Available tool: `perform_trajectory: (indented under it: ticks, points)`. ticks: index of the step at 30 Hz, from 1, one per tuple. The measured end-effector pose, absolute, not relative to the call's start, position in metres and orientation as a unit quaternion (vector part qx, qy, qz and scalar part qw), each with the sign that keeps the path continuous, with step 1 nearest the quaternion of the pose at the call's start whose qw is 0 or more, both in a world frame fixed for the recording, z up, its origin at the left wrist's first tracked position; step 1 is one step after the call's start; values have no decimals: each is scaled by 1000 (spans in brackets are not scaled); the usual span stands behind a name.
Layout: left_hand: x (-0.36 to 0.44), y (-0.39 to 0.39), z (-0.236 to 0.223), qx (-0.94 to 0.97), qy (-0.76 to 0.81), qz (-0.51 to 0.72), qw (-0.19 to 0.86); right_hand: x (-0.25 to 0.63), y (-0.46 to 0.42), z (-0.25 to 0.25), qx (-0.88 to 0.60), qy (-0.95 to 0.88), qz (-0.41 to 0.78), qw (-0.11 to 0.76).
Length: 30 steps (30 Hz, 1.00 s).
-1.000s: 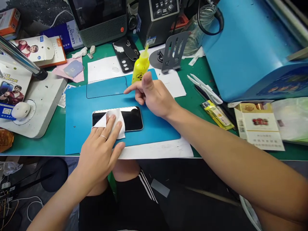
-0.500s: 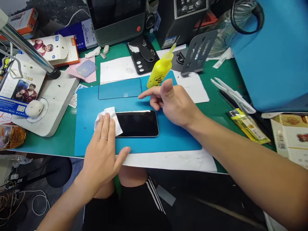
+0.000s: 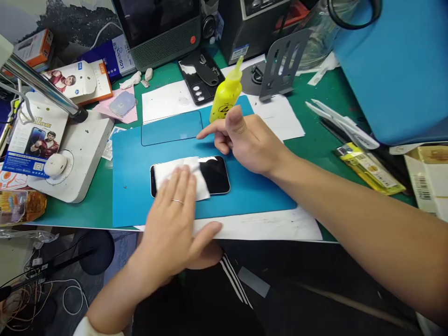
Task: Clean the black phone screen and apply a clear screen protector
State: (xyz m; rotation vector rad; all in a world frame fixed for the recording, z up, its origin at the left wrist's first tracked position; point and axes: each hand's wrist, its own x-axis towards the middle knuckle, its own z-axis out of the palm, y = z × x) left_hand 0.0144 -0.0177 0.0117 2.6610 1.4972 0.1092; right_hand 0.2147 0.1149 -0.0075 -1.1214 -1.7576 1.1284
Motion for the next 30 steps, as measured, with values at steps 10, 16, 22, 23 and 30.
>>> perform_trajectory:
  ticks: [10, 16, 22, 23, 30]
  points:
    - [76, -9, 2, 878, 475, 42, 37, 219, 117, -19, -412, -681, 461, 391]
    - [31, -8, 5, 873, 483, 60, 33, 218, 119, -21, -407, -691, 447, 396]
    - [-46, -1, 13, 840, 533, 98, -23, 216, 118, -14, -402, -693, 427, 418]
    - [-54, 2, 15, 839, 531, 120, -19, 216, 119, -14, -403, -693, 427, 418]
    - [-92, 42, 45, 807, 582, 93, -34, 217, 121, -18, -416, -683, 443, 406]
